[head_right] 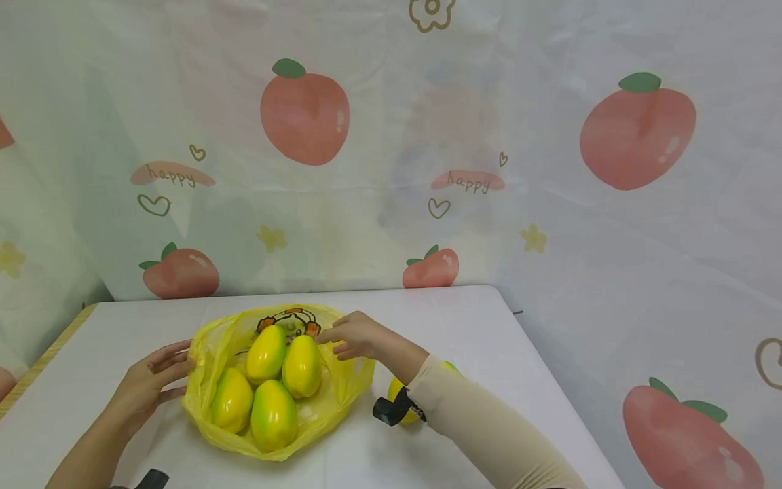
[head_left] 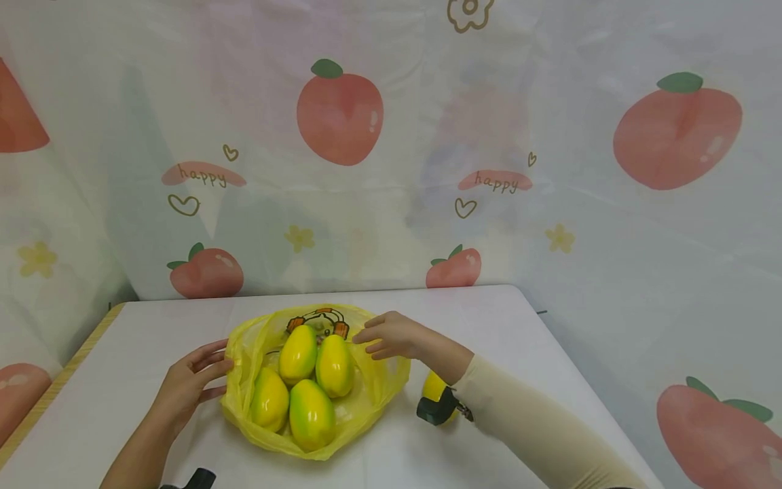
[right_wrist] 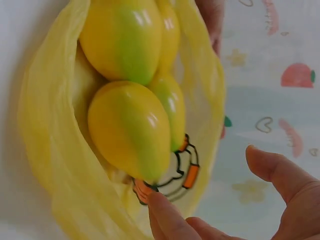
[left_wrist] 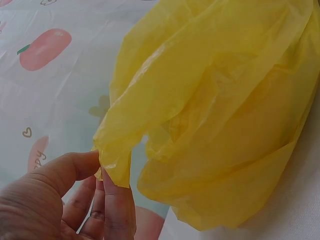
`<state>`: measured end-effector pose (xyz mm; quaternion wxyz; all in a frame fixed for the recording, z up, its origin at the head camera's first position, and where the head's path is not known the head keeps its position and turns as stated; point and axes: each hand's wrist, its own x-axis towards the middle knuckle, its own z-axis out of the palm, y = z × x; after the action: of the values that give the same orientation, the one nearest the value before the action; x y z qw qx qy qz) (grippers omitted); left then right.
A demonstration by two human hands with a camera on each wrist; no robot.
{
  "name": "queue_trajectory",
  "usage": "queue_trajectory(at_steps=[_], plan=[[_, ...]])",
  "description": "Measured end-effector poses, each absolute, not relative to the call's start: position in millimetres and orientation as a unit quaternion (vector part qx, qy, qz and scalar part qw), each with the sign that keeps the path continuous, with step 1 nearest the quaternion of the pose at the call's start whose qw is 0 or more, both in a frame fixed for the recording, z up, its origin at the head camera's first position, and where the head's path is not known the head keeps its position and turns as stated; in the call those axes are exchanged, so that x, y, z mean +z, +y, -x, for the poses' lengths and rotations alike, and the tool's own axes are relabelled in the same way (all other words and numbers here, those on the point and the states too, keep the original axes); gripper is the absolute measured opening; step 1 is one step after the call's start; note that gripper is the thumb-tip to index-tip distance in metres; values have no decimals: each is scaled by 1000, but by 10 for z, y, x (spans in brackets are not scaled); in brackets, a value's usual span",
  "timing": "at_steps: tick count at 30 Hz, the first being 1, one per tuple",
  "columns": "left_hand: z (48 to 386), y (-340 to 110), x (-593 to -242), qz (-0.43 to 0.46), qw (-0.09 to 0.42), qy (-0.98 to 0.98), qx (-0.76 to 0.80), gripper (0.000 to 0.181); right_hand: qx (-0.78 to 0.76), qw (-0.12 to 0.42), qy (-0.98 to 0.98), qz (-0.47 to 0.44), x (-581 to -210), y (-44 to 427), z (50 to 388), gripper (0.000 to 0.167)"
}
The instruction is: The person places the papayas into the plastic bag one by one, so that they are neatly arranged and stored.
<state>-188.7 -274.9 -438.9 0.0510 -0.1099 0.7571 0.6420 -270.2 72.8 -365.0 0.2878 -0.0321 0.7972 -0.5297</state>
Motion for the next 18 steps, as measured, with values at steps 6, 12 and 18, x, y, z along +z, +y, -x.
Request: queue_trajectory(at_steps=[6, 12, 18], plan=[[1894, -2748, -4383, 107, 52, 757, 642, 76, -534, 271, 799, 44, -3404, 1120, 2661, 66], [1907, -2742, -4386, 111, 55, 761, 637, 76, -537, 248, 805, 45, -3256, 1607, 2582, 63], [1919, -2749, -4394, 112, 58, 760, 637, 76, -525, 225, 820, 42, -3212, 2094, 2459, 64]])
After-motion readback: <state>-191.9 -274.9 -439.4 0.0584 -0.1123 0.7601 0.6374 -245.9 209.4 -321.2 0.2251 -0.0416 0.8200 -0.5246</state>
